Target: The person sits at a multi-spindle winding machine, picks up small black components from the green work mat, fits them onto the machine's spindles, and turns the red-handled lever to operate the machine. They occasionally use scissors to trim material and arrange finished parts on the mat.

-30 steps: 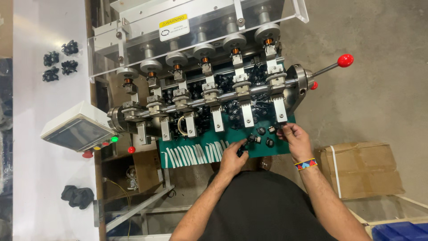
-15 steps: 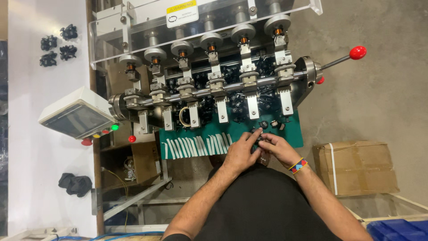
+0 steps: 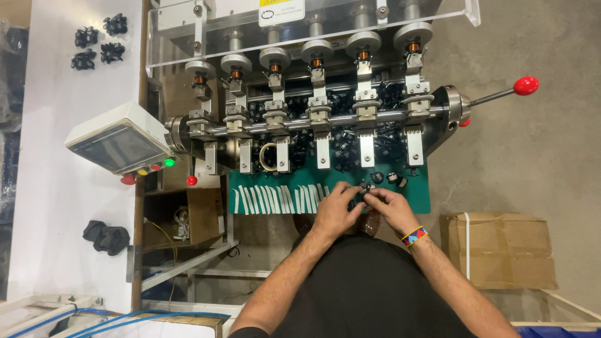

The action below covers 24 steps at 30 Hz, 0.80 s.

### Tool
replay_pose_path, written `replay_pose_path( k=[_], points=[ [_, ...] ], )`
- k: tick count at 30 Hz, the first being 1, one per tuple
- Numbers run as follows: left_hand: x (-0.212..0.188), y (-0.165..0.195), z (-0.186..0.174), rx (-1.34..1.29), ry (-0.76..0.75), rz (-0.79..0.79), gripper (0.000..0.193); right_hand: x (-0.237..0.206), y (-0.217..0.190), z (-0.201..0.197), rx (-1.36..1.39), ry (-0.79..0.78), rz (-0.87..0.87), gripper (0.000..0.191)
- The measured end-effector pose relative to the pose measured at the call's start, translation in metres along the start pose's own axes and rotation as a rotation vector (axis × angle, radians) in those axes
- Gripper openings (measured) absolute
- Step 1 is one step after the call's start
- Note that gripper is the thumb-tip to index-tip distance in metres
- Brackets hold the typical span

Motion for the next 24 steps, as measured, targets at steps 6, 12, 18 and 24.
replay_pose_path(
  k=[6,12,18,24],
  points=[
    [-0.004,-0.060,0.022,-0.840,-0.010,-0.583,0.049,0.013,-0.011,0.004,0.155,0.142,-0.044,0.030],
    [-0.022,-0.097,0.032,-1.039,-0.064,-0.672,0.048,0.022,-0.020,0.013,0.114,0.227,-0.222,0.031],
    [-0.017,-0.078,0.004,-0.466,0.088,-0.398,0.038,0.024,-0.015,0.028,0.193,0.372,-0.223,0.038],
    [-0.006,-0.049,-0.025,-0.176,0.152,-0.118,0.038,0.017,-0.009,0.037,0.180,0.114,-0.140,0.043]
  ],
)
Point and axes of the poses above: each hand's wrist, its own x-axis towards the middle knuckle, its own z-axis out of the palm, y = z × x, the point moved 2 cm from there along x, towards the middle knuckle, and after that the axes turned 4 degrees about -z, right-handed, at the moved point
